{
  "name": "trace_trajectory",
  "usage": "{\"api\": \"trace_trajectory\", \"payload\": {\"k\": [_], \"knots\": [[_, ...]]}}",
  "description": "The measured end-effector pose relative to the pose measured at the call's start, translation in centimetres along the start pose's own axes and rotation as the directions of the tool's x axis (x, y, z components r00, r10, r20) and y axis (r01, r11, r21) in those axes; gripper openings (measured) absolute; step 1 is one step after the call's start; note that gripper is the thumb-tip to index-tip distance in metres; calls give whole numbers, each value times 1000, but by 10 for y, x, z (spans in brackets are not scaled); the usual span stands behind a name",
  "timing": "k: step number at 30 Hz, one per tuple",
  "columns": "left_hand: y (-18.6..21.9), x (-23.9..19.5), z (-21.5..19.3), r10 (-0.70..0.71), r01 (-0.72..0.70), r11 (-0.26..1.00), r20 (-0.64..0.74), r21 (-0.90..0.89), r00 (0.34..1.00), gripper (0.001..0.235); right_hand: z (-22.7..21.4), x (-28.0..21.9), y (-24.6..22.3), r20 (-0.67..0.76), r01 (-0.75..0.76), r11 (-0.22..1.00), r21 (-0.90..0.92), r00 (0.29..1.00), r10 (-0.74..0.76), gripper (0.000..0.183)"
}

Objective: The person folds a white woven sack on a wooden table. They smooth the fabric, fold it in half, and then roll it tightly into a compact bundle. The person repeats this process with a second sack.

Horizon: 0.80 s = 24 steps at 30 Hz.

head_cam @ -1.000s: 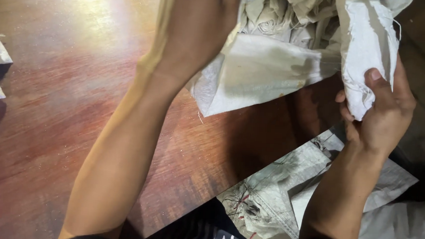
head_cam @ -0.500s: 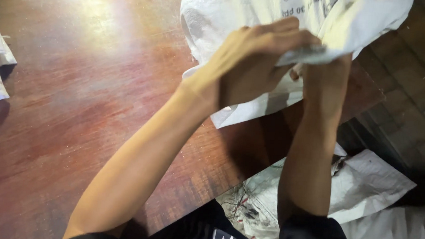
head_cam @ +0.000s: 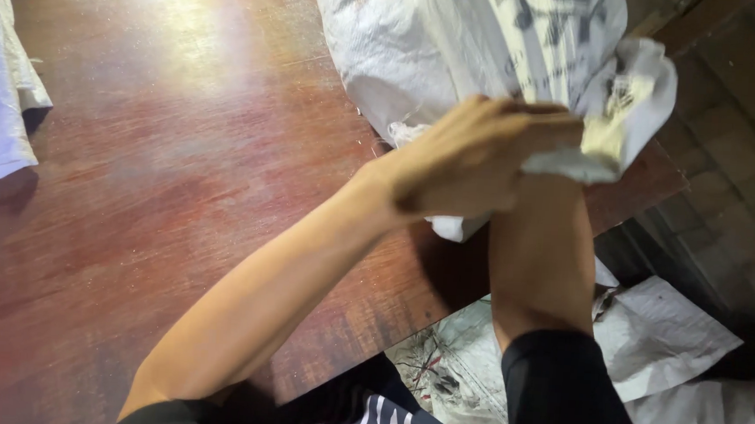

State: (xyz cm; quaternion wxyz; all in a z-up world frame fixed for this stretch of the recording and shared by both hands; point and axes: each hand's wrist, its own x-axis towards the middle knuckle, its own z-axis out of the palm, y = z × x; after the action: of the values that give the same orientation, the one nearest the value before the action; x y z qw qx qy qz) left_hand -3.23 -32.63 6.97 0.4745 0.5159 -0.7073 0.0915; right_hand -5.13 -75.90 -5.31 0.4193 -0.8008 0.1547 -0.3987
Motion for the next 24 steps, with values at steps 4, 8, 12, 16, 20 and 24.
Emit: {"api": "trace_trajectory", "payload": {"k": [4, 8, 12, 16, 20, 24], "knots": [[-11, -1, -6, 64, -63, 998, -69, 16, 996, 45, 0, 5, -20, -4, 17, 999, -34, 1000, -17, 27], [-1, -6, -32, 30, -23, 999, -157, 47, 987, 38, 15, -35, -76, 14, 20, 996, -82, 1000, -19, 27], [14, -2, -51, 60, -35, 996, -329, 81, 942, 42, 15, -76, -92, 48, 38, 990, -137, 998, -32, 27], [25, 1, -47, 23, 15, 994, -348, 106, 937, 54, -10, -97, -93, 68, 49, 980, -193, 997, -36, 27], [7, -2, -32, -73, 126, 976, -281, 177, 957, 41, -23, -110, -104, 82, 75, 969, -237, 995, -57, 28], [2, -6, -37, -105, 139, 978, -203, 157, 973, 22, -37, -123, -90, 106, 84, 954, -287, 993, -56, 28]]}}
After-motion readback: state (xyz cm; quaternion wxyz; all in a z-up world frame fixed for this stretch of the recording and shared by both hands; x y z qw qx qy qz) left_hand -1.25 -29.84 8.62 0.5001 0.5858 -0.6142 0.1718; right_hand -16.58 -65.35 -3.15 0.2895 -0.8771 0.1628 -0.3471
